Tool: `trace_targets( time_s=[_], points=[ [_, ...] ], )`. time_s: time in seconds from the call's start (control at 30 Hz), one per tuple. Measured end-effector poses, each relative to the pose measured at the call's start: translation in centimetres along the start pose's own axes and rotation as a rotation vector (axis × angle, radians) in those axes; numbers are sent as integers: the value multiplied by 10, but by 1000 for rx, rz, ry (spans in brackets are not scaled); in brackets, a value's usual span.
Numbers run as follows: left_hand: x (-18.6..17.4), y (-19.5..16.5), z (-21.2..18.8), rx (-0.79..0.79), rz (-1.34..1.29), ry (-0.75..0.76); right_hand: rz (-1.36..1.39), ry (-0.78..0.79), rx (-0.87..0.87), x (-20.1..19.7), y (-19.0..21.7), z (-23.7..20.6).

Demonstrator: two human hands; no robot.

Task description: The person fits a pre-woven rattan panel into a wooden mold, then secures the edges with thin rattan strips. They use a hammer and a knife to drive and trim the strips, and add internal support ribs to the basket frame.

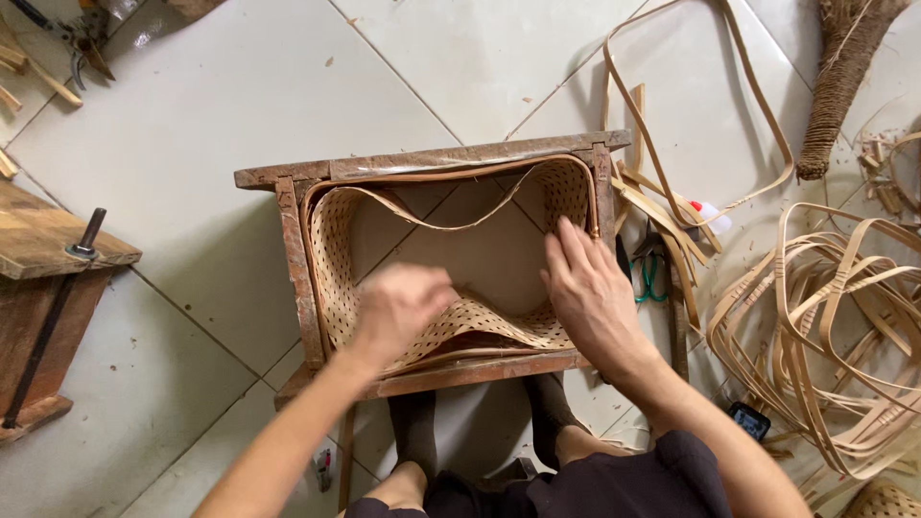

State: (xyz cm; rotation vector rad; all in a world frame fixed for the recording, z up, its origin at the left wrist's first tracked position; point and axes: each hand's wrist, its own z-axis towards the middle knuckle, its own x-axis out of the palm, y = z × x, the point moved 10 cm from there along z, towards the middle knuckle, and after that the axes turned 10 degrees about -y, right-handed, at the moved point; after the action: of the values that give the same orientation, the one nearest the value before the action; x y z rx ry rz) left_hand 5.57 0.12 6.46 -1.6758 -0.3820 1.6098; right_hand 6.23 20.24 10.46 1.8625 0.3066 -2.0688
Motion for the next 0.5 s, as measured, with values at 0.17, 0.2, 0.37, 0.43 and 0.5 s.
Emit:
trace_targets(
  time_s=[0.17,0.2,0.37,0.43,0.5],
  points=[
    [-97,76,64,-167,390,-343,158,-142,-290,20,52,76],
    [-101,94,70,-234,396,-302,215,-202,-347,27,67,84],
    [-96,128,65,-246,513,-251,246,99,-339,108,86,98],
    [-89,136,63,-265,521,-238,229,119,-350,118,82,92],
    [-82,141,63,-281,596,-210,234,139,-373,124,81,86]
  ],
)
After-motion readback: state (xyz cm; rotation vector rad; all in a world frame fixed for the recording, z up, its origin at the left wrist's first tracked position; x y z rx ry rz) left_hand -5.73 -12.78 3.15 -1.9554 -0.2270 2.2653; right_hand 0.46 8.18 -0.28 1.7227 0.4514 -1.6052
